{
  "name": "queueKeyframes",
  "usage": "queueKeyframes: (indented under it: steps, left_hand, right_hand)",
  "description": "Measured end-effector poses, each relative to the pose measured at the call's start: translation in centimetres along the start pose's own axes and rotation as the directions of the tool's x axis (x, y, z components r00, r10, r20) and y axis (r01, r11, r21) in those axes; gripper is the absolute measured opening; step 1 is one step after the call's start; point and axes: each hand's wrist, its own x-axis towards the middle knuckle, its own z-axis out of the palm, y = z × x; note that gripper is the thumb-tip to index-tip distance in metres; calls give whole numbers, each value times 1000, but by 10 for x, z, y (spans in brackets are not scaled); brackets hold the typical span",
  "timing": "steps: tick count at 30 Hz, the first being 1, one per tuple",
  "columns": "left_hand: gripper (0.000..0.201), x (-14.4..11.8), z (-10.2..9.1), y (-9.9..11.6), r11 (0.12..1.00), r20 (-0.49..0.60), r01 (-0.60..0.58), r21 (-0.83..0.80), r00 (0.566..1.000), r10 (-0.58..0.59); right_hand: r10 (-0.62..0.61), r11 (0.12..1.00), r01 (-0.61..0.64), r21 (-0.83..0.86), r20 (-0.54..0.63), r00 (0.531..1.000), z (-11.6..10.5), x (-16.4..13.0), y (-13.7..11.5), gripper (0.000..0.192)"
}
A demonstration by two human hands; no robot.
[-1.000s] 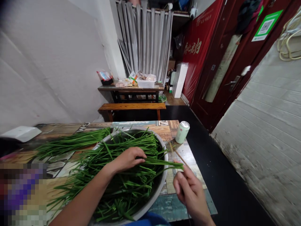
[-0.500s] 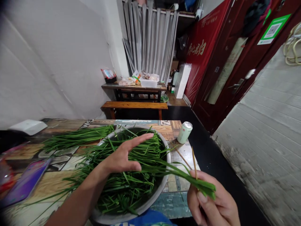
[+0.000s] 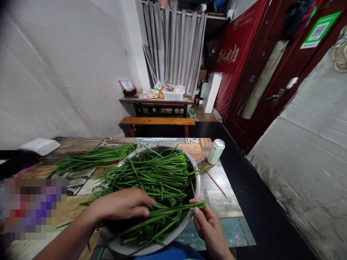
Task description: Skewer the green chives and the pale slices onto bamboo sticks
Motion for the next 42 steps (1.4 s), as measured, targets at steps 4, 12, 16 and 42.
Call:
queueKeyframes:
  steps: [4,12,16,42]
  left_hand:
    - [18,44,18,-14,960,-93,-11,278,995,38]
    - [13,81,50,-20,878,-75,-62,475,991,110]
    - [18,79,46,-16,924,-139,-79,374,980,140]
    - [35,101,53,5,727,-412,18,-686,815,-408]
  right_hand:
    - [-16,1000,16,-16,-41,999,2,1,10,36]
    - [-52,998,53,-44,31,998,6,14,-6,33]
    - [-35,999,37,-28,48,998,9,19,-17,31]
    - [-58,989,69,-130,82,995,17,43,-20,41]
